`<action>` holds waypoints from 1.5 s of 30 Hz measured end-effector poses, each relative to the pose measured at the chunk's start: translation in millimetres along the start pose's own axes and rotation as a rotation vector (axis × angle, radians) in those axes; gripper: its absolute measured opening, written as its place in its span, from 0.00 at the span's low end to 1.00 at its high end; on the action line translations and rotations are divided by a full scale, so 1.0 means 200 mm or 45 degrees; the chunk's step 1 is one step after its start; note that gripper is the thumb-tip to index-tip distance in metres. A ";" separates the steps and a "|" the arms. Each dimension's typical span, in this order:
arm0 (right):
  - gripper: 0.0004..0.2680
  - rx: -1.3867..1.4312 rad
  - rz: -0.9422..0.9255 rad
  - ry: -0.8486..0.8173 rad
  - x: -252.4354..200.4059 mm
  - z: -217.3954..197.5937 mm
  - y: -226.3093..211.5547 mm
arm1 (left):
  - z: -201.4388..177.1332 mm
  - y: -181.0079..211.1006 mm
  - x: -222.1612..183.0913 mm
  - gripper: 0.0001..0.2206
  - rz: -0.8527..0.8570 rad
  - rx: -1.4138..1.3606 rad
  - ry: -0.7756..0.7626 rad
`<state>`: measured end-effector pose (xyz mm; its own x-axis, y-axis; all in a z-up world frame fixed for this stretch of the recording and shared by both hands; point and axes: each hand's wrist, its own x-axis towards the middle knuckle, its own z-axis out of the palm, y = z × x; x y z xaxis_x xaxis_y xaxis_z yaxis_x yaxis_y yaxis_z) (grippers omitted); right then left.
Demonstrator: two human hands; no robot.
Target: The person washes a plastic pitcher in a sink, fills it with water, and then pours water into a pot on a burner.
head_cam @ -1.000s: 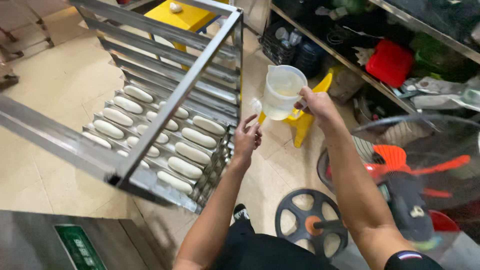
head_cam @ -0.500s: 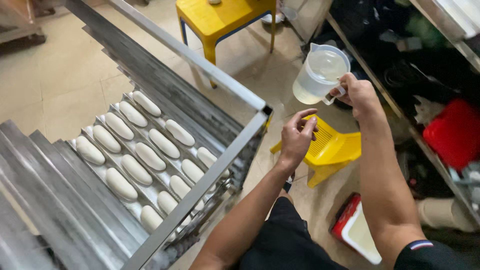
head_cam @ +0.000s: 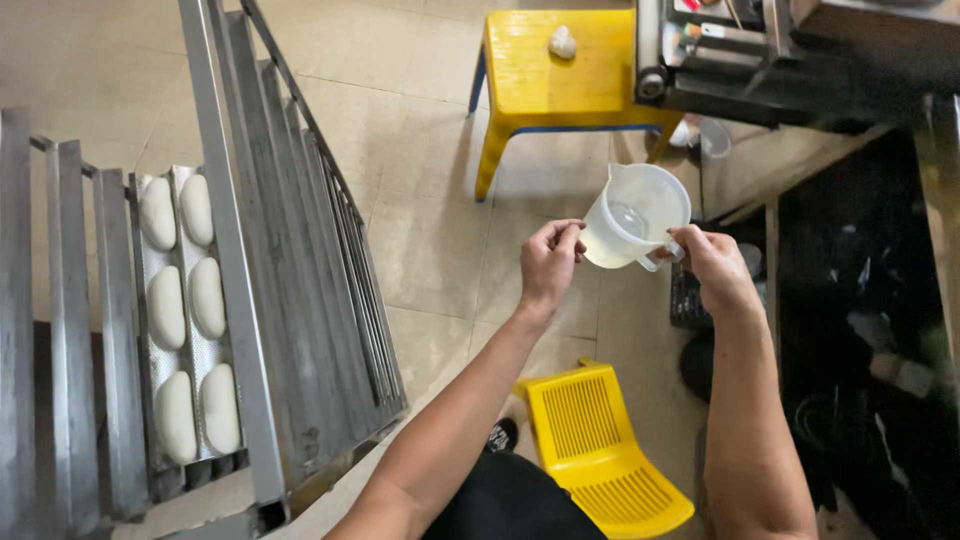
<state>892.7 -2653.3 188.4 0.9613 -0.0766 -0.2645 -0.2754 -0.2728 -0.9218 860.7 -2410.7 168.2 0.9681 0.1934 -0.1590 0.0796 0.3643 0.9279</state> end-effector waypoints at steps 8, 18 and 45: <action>0.12 0.185 -0.012 -0.160 0.76 0.19 -0.26 | 0.01 0.16 0.78 0.15 0.031 -0.156 0.309; 0.13 0.210 -0.064 -0.227 1.76 0.62 -0.59 | -0.22 0.43 2.02 0.21 0.154 0.179 0.115; 0.14 0.095 0.107 0.034 4.68 1.35 -1.17 | -0.60 0.99 5.44 0.17 -0.129 0.466 -0.400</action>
<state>1856.7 -2402.4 80.8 0.9343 -0.1223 -0.3348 -0.3532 -0.1919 -0.9157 1900.4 -2018.6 137.7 0.9715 -0.1311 -0.1977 0.2009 0.0121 0.9795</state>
